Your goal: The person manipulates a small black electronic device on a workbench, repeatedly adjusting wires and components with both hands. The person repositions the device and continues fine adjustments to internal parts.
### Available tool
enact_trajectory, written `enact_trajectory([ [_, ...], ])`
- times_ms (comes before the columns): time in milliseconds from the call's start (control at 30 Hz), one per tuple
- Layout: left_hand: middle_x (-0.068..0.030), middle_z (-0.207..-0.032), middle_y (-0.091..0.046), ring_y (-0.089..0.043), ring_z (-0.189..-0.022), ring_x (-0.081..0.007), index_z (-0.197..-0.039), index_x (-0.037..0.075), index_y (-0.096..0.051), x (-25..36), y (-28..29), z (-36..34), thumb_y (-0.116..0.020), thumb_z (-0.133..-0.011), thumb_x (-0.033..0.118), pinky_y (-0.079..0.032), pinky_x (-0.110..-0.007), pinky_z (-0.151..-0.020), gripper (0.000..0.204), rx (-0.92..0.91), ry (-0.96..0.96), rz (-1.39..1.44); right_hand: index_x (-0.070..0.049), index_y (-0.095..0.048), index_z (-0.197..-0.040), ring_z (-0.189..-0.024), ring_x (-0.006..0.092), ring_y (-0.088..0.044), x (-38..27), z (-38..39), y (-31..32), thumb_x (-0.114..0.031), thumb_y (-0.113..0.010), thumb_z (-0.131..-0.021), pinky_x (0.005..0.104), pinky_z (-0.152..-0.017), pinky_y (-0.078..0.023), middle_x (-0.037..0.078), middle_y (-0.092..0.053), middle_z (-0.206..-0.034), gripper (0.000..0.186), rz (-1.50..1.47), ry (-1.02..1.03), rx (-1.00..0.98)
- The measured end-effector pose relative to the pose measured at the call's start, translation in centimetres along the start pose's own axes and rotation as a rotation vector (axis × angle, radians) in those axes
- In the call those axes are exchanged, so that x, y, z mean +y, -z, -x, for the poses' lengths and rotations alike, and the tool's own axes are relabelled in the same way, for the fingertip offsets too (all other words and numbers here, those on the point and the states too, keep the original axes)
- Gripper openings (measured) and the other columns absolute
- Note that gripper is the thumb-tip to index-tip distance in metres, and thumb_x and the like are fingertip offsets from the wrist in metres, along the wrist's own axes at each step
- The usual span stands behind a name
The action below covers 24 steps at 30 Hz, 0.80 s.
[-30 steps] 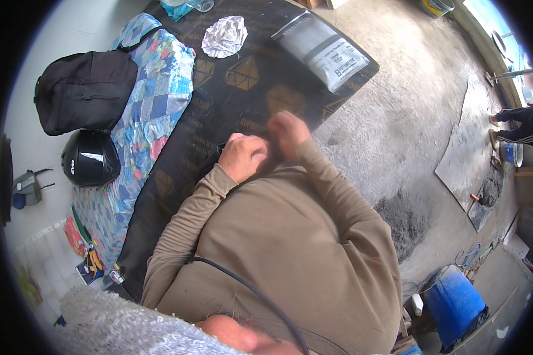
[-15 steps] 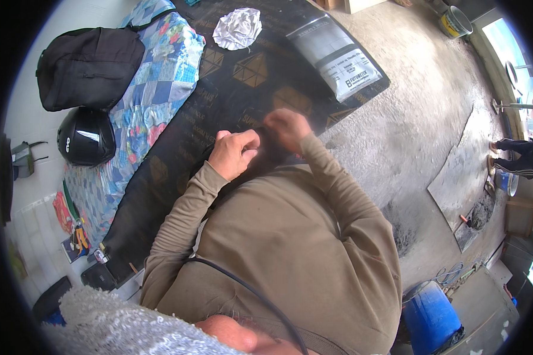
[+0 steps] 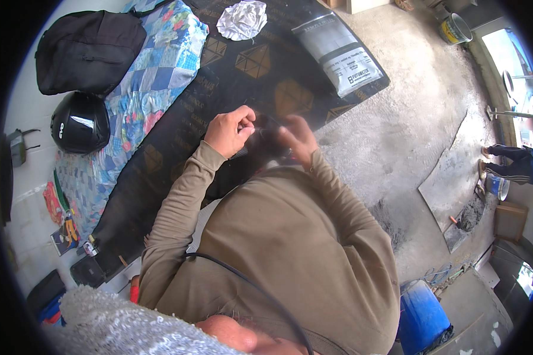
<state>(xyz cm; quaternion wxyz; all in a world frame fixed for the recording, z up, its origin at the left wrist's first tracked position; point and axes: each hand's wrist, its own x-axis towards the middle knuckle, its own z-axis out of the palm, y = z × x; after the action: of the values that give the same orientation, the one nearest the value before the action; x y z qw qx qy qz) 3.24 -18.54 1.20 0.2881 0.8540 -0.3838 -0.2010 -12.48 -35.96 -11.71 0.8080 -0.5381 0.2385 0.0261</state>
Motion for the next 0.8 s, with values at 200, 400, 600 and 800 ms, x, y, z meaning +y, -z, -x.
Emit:
enact_trajectory([
  [200, -0.0086, -0.087, -0.077, -0.075, -0.083, -0.0283, -0.104, 0.009, -0.068, -0.7, 0.0, -0.5, -0.077, -0.088, 0.009, -0.058, -0.04, -0.075, 0.018, -0.059, 0.033, 0.099, -0.001, -0.057, -0.142, -0.104, 0.0232, -0.07, 3.4, 3.0, -0.1, -0.029, -0.077, -0.098, 0.0398, -0.089, -0.058, 0.016, -0.073, -0.111, 0.056, 0.377, 0.045, 0.011],
  [400, -0.0081, -0.092, -0.078, -0.075, -0.091, -0.0329, -0.104, 0.011, -0.068, -0.6, 0.9, 0.1, -0.077, -0.089, 0.01, -0.058, -0.045, -0.08, 0.017, -0.088, 0.043, 0.062, 0.003, -0.077, -0.098, -0.073, 0.0152, -0.064, -10.5, 9.1, 3.7, -0.02, -0.076, -0.097, 0.0346, -0.068, -0.053, 0.008, -0.071, -0.08, 0.023, 0.874, 0.096, 0.036],
  [600, -0.0089, -0.091, -0.077, -0.074, -0.091, -0.034, -0.103, 0.011, -0.067, -0.1, -0.5, 0.5, -0.072, -0.091, 0.011, -0.058, -0.047, -0.079, 0.013, -0.023, -0.001, 0.059, -0.001, -0.076, -0.1, -0.077, 0.0143, -0.066, -20.7, 10.7, 4.1, -0.015, -0.079, -0.089, 0.0328, -0.074, -0.054, 0.008, -0.073, -0.081, 0.018, 1.054, 0.227, 0.091],
  [800, -0.0098, -0.093, -0.076, -0.073, -0.093, -0.0357, -0.107, 0.011, -0.065, -0.3, -1.1, 1.2, -0.068, -0.093, 0.011, -0.056, -0.048, -0.08, 0.014, 0.079, -0.029, 0.004, -0.005, -0.072, -0.103, -0.094, 0.0349, -0.073, -23.3, 1.0, -1.4, -0.011, -0.074, -0.092, 0.0409, -0.084, -0.057, 0.015, -0.074, -0.099, 0.013, 1.163, 0.736, 0.157],
])
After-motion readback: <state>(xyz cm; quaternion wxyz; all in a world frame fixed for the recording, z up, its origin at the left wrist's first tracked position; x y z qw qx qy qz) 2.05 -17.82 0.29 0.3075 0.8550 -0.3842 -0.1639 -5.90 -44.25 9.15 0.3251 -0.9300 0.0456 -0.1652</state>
